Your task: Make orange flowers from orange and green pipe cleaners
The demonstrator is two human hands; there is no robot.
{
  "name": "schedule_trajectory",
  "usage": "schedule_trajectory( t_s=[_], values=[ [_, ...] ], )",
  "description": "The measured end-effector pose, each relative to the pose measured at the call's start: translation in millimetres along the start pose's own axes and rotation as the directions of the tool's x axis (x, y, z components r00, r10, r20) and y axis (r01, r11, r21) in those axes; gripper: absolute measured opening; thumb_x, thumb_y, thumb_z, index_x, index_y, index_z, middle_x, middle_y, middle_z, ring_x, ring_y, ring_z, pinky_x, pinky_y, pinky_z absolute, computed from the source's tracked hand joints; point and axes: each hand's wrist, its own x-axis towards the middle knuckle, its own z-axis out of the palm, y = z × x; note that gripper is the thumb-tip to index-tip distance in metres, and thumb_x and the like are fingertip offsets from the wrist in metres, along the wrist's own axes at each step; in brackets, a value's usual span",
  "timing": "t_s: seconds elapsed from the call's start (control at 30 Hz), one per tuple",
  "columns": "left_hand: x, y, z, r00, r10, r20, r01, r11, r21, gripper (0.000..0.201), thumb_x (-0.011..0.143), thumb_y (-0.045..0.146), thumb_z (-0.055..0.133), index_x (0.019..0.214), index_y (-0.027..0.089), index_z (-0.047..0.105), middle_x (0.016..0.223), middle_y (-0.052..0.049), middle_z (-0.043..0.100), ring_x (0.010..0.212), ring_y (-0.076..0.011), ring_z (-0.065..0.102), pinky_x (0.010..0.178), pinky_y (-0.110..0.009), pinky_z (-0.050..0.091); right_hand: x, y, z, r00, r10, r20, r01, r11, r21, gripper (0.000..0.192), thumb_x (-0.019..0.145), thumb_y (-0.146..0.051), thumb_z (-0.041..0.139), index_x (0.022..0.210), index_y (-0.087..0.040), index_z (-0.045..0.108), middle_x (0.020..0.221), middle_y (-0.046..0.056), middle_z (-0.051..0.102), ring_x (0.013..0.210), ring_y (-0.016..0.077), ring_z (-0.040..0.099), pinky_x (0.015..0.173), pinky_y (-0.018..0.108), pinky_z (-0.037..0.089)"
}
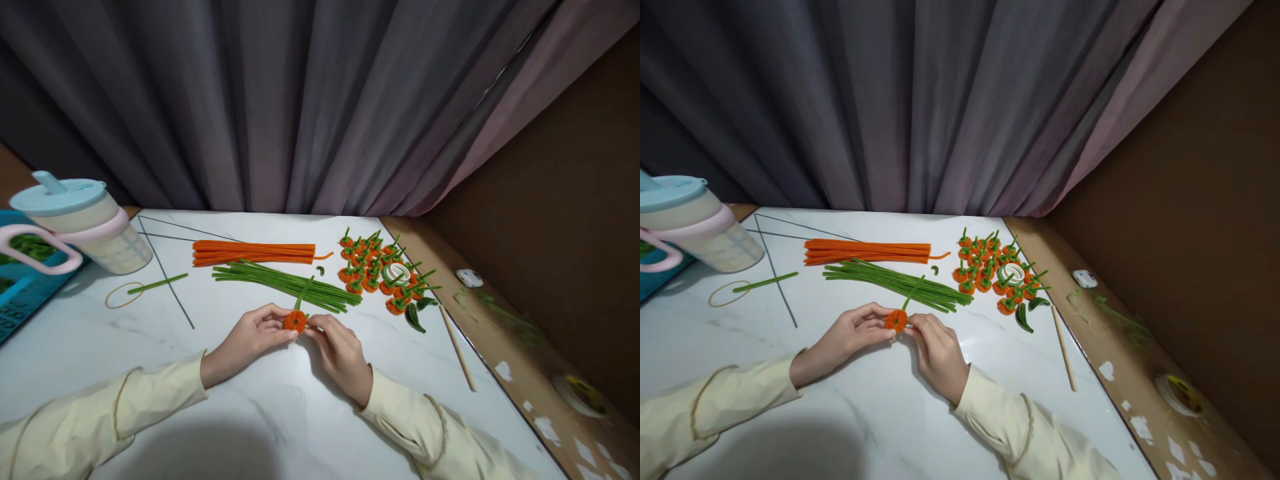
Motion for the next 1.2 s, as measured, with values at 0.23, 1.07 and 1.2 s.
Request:
schedule_trajectory(
  t_s=[0.23, 1.07, 1.2],
  values=[
    [-5.1, 1.3, 4.7, 0.995, 0.081, -0.065, -0.068, 0.982, 0.174, 0.023, 0.072, 0.031, 0.071, 0.083, 0.014, 0.061, 0.073, -0.002, 0.066, 0.064, -0.0140, 0.061, 0.062, -0.027, 0.052, -1.2, 1.9, 1.2, 0.999, -0.028, 0.024, 0.028, 1.000, 0.008, 0.019, 0.091, -0.009, 0.044, 0.105, -0.018, 0.054, 0.088, 0.008, 0.066, 0.079, 0.0171, 0.062, 0.067, 0.028, 0.052],
    [-5.7, 1.4, 0.7, 0.993, 0.106, 0.049, -0.114, 0.969, 0.219, 0.017, 0.077, 0.026, 0.065, 0.086, 0.012, 0.065, 0.074, -0.002, 0.063, 0.065, -0.0131, 0.062, 0.064, -0.025, 0.054, -4.4, 3.5, -1.7, 0.984, -0.159, 0.080, 0.159, 0.987, 0.004, 0.024, 0.086, -0.004, 0.041, 0.096, -0.017, 0.058, 0.081, 0.006, 0.069, 0.068, 0.0141, 0.063, 0.058, 0.023, 0.049],
    [-4.3, 0.6, -0.6, 0.998, 0.053, 0.045, -0.059, 0.985, 0.165, 0.019, 0.077, 0.026, 0.065, 0.087, 0.011, 0.062, 0.071, -0.002, 0.063, 0.066, -0.0142, 0.062, 0.066, -0.028, 0.054, -3.2, 2.4, -1.5, 0.995, -0.082, 0.048, 0.082, 0.997, 0.007, 0.016, 0.089, -0.009, 0.045, 0.096, -0.018, 0.056, 0.081, 0.006, 0.066, 0.073, 0.0145, 0.062, 0.062, 0.024, 0.049]
  ],
)
